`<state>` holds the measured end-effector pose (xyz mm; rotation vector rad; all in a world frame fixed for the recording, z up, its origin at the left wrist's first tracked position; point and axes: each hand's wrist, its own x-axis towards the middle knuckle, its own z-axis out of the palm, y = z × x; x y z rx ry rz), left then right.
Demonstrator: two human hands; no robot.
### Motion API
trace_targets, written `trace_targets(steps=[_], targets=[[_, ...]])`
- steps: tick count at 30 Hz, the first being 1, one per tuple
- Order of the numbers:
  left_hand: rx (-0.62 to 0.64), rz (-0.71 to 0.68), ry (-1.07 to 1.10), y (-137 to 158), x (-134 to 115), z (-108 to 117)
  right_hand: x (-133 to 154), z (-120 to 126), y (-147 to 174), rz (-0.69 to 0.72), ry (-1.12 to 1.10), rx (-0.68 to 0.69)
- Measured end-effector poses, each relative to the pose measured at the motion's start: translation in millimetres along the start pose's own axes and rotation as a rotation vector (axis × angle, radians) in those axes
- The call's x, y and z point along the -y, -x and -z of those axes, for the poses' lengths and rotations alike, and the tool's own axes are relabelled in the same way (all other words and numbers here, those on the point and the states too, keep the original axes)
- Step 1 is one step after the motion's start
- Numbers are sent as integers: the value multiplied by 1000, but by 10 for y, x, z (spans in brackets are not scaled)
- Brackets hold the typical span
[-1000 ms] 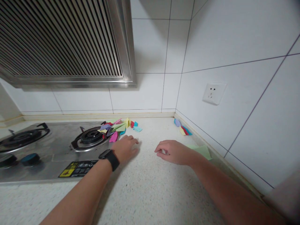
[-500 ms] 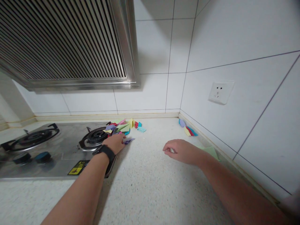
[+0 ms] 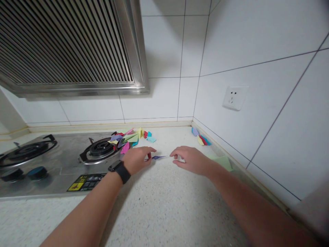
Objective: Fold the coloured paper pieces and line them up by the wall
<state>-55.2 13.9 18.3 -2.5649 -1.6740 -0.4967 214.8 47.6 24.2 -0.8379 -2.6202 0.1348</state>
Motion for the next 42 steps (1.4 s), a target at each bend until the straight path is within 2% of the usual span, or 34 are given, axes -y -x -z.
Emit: trace_targets(steps=[3,8,22,25,29,32,35,42], targets=[[-32,-66,16,15,-172,20,85,-15,-31,48,-14,-75],[-43,-159,5,46,-350,68,175,-46,-56,107,12,-77],[-320,-352,59,94,-460,87,191,-78,-61,103,-23,-157],[-439,-349,123,133,-466,127,177,-78,-64,46,-150,-210],[-506,-242,185,148,-425,167,133,-111,-97,-159,-514,-276],[-463,-162,222,113,-408,141,110,-149,-128,-221,-806,-267],[-399,-118,293,68,-427,75,116,-173,-141,-237,-988,-195],[-286,-115,463,55,-509,2,141,-189,-139,-196,-1103,-122]])
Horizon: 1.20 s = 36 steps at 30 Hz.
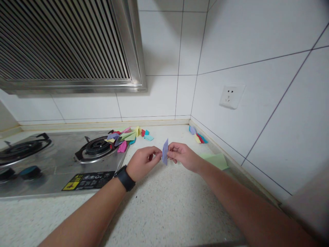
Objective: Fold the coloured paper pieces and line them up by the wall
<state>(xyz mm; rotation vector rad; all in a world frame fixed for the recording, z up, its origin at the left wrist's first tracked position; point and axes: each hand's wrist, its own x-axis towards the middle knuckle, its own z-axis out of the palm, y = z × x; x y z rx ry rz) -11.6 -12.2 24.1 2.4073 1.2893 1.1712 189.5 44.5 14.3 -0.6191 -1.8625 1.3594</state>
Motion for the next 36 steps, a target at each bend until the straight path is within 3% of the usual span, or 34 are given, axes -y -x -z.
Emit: trace_targets(steps=[11,19,36], targets=[[75,27,-41,0,-27,0,-22,-2,-4,-5,28,49],[138,60,-162,-1,-1,-27,-104,6,6,-69,171,114],[247,10,-282,2,-39,9,-51,-34,80,12,396,224]])
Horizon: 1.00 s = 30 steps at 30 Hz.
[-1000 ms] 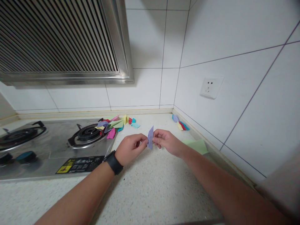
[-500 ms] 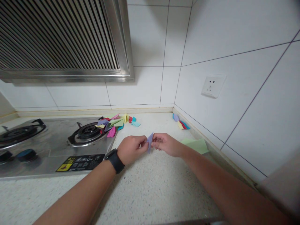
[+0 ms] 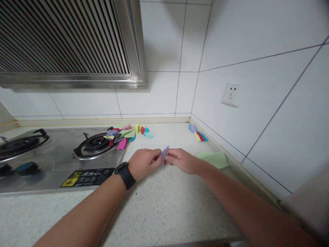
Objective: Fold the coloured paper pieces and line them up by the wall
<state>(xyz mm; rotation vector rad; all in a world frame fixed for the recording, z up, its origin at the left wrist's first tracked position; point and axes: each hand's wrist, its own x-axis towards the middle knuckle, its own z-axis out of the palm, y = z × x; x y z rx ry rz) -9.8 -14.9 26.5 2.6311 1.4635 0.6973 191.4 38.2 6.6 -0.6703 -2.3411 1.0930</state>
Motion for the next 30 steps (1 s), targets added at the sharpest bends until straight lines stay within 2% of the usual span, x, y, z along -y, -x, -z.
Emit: trace_targets(steps=[7,12,21,30], targets=[[37,-18,3,14,5,-1,-6,10,2,33,3,14],[47,-60,-53,28,32,-16,-15,33,15,-4,70,23],[-26,-69,-73,27,23,7,49,48,27,-13,31,39],[-18,-81,-77,23,41,-17,77,55,36,-53,26,41]])
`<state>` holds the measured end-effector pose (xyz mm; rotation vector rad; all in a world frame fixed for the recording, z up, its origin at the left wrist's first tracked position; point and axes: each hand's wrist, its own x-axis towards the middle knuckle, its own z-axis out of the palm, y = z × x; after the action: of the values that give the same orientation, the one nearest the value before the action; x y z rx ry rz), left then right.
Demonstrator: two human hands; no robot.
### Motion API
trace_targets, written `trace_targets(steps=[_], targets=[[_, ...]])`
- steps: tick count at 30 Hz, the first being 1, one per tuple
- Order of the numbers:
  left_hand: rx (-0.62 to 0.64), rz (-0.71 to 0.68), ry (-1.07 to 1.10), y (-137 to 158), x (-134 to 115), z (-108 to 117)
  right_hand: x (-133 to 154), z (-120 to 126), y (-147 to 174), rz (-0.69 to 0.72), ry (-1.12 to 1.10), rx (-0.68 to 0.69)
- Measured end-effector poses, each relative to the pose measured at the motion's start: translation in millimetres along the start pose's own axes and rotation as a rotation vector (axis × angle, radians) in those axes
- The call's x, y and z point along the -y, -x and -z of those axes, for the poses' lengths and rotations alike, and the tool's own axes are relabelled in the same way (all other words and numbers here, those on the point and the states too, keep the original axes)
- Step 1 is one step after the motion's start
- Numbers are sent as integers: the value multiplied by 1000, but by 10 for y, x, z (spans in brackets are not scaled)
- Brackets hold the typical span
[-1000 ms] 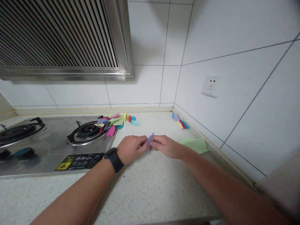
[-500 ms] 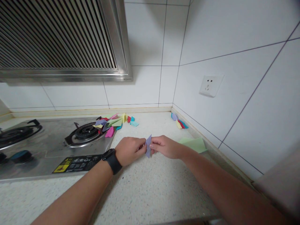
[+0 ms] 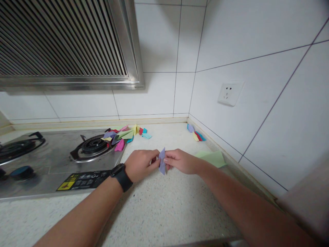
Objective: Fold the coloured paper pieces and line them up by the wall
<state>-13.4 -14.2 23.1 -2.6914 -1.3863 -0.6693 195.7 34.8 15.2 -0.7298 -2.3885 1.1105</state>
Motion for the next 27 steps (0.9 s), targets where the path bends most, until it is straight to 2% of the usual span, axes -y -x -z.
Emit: trace_targets(steps=[9,15,23,27], targets=[[1,6,20,-1,-3,4,-4,-2,-2,-1,-28,16],[21,60,110,-3,10,-8,-102,0,-38,33,-56,-31],[102,12,366,-15,54,-90,-135,-29,-35,-47,-168,75],[83,-1,353,-17,65,-80,-141,-39,-41,-42,-220,85]])
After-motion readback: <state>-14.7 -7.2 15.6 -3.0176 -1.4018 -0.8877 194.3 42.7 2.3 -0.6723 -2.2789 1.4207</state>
